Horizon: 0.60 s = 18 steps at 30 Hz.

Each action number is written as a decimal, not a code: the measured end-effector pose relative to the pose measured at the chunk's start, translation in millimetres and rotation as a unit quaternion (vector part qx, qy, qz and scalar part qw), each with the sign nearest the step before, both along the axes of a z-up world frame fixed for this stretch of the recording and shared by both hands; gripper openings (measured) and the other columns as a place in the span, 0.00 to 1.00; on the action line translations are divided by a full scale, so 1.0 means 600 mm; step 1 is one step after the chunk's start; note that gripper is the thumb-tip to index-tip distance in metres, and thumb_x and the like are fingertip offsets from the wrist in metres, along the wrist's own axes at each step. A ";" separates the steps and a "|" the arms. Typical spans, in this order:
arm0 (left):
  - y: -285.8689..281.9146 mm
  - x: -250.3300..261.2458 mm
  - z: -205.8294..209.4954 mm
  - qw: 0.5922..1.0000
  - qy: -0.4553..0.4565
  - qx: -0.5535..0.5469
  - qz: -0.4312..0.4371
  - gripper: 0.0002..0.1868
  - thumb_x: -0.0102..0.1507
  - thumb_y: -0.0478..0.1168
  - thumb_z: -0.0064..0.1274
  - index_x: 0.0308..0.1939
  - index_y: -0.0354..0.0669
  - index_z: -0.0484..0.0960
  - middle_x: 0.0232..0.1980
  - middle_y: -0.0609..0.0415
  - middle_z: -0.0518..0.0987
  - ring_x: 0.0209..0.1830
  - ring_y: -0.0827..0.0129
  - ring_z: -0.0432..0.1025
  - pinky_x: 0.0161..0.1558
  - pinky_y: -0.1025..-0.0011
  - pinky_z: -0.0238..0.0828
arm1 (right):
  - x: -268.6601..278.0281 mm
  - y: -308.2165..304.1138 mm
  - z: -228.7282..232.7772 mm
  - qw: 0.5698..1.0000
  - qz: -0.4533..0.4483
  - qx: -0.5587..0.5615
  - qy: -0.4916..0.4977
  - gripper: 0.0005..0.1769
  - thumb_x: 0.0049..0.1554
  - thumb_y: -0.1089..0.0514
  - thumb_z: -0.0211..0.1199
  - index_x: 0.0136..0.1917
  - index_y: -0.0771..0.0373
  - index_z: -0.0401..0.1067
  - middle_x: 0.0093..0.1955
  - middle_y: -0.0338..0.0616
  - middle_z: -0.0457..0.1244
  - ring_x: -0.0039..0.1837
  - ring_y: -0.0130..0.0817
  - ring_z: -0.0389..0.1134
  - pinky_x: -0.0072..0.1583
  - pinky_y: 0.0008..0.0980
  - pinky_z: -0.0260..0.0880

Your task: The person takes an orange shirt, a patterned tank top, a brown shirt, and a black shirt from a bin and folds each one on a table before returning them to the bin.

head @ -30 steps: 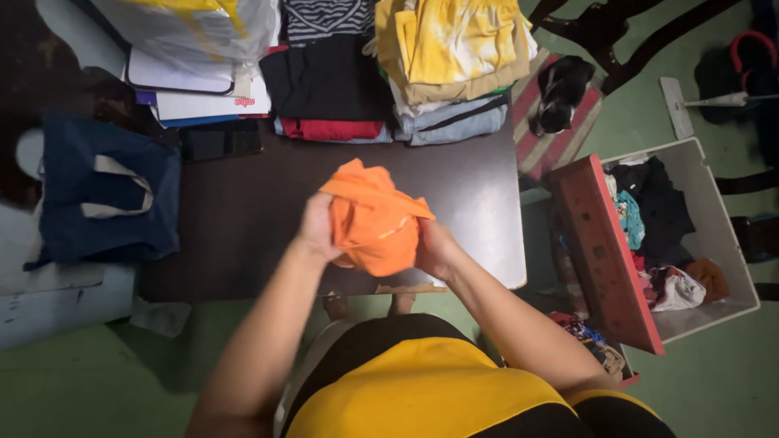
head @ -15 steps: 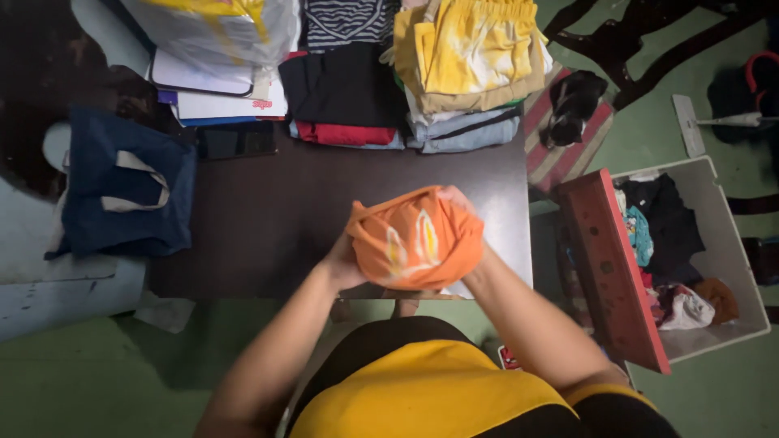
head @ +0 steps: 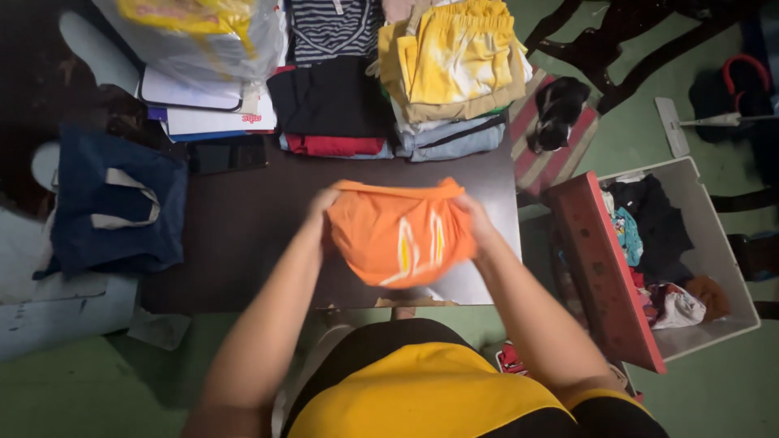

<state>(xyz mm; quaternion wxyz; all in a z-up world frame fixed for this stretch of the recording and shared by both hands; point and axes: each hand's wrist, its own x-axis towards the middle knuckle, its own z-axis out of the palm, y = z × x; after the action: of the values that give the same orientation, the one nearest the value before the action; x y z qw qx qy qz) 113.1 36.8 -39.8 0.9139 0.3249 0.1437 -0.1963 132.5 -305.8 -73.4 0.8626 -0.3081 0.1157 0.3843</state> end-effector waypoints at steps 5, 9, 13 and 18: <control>0.049 0.041 0.015 0.993 -0.117 0.023 0.000 0.18 0.79 0.47 0.56 0.41 0.38 0.88 0.41 0.46 0.89 0.39 0.56 0.85 0.50 0.55 0.86 | 0.003 0.040 0.199 0.665 0.393 -0.394 -0.498 0.45 0.61 0.38 0.79 0.84 0.59 0.77 0.80 0.48 0.75 0.83 0.54 0.73 0.85 0.64 0.64; 0.004 0.009 0.162 0.834 -0.362 0.377 -0.178 0.17 0.65 0.46 0.56 0.42 0.36 0.92 0.38 0.39 0.90 0.37 0.49 0.84 0.45 0.52 0.83 | -0.039 0.062 0.228 0.315 0.372 -0.623 -0.612 0.67 0.43 0.30 0.87 0.91 0.45 0.68 0.92 0.53 0.59 0.95 0.61 0.51 0.79 1.00 0.34; -0.031 -0.043 0.185 0.560 -0.355 0.687 -0.296 0.22 0.57 0.45 0.57 0.51 0.45 0.94 0.45 0.39 0.92 0.45 0.44 0.87 0.50 0.48 0.84 | -0.039 0.073 0.264 0.246 0.460 -0.717 -0.462 0.60 0.56 0.23 0.80 0.89 0.54 0.67 0.86 0.37 0.65 0.93 0.40 0.52 0.87 0.94 0.26; -0.067 -0.068 0.087 0.646 -0.316 0.664 -0.205 0.44 0.70 0.49 0.60 0.91 0.50 0.67 0.82 0.30 0.74 0.77 0.30 0.72 0.66 0.40 0.74 | -0.080 0.091 0.212 0.124 0.168 -0.690 -0.693 0.26 0.63 0.50 0.73 0.73 0.55 0.83 0.86 0.48 0.65 0.95 0.51 0.52 0.90 0.79 0.40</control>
<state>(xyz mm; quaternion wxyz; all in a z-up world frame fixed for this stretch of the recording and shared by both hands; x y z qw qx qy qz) 72.0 -3.1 12.1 0.3793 0.9083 -0.1326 -0.1162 84.4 -251.3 53.7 -0.0900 -0.9191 -0.3700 -0.1010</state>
